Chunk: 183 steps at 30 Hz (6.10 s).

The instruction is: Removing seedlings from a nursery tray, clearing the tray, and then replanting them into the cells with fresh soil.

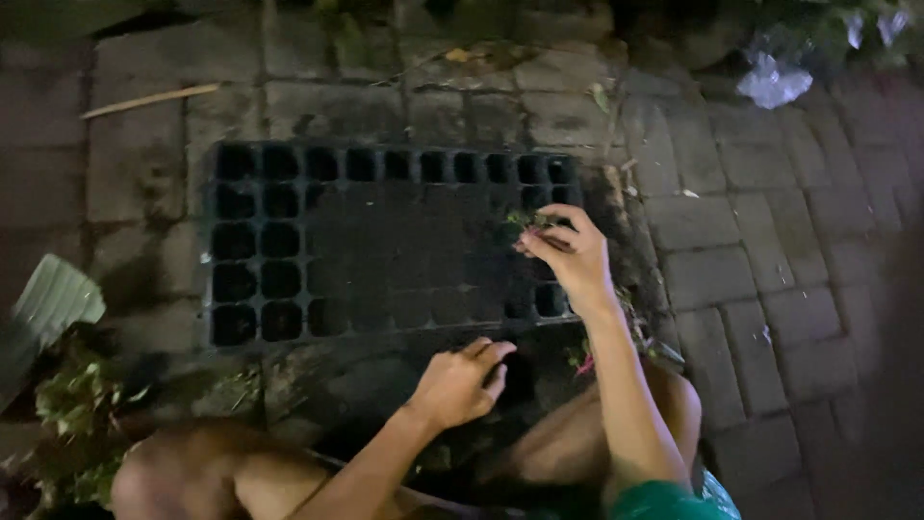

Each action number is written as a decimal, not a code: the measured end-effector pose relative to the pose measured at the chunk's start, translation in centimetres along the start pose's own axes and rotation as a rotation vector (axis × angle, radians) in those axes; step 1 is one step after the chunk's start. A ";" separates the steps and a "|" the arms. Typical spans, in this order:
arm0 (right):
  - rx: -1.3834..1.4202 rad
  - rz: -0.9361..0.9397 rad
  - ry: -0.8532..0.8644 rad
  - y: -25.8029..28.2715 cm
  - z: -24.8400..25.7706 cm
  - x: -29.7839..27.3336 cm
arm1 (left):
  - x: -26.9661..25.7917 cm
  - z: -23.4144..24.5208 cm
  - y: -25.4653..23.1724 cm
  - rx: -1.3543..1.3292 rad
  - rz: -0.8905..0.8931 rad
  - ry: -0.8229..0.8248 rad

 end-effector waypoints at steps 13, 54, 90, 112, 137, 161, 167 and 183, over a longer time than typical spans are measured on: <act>-0.422 0.326 0.295 0.9 -20.7 6.0 | -1.6 2.3 -0.1 -0.009 0.030 0.154; -0.970 -0.149 -0.331 -8.2 15.4 -5.2 | 0.1 -0.3 0.9 -0.062 0.356 0.460; -0.393 -0.265 0.088 -3.1 -2.1 -13.1 | 0.4 3.0 1.5 -0.980 0.563 -0.238; -0.381 -0.091 0.031 0.4 -6.1 0.0 | 1.5 6.3 3.7 -1.178 0.687 -0.741; -0.256 -0.027 0.349 0.7 -16.1 7.7 | 2.4 6.3 3.8 -1.358 0.742 -0.530; -1.265 0.261 0.429 3.2 -21.0 10.3 | 2.5 5.8 4.2 -1.294 0.699 -0.460; -1.291 0.197 0.508 2.5 -23.2 11.0 | 2.3 5.0 4.7 -1.325 0.662 -0.459; -1.164 0.286 0.477 4.3 -22.1 8.0 | 2.7 5.1 4.1 -1.223 0.728 -0.535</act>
Point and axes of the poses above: each hand's wrist, its own x-axis towards the middle knuckle, its own z-axis out of the back of the hand, y = z × x, the point moved 2 cm from there along x, towards the middle knuckle, and after that the axes turned 9 degrees about -z, right-handed, at the moved point
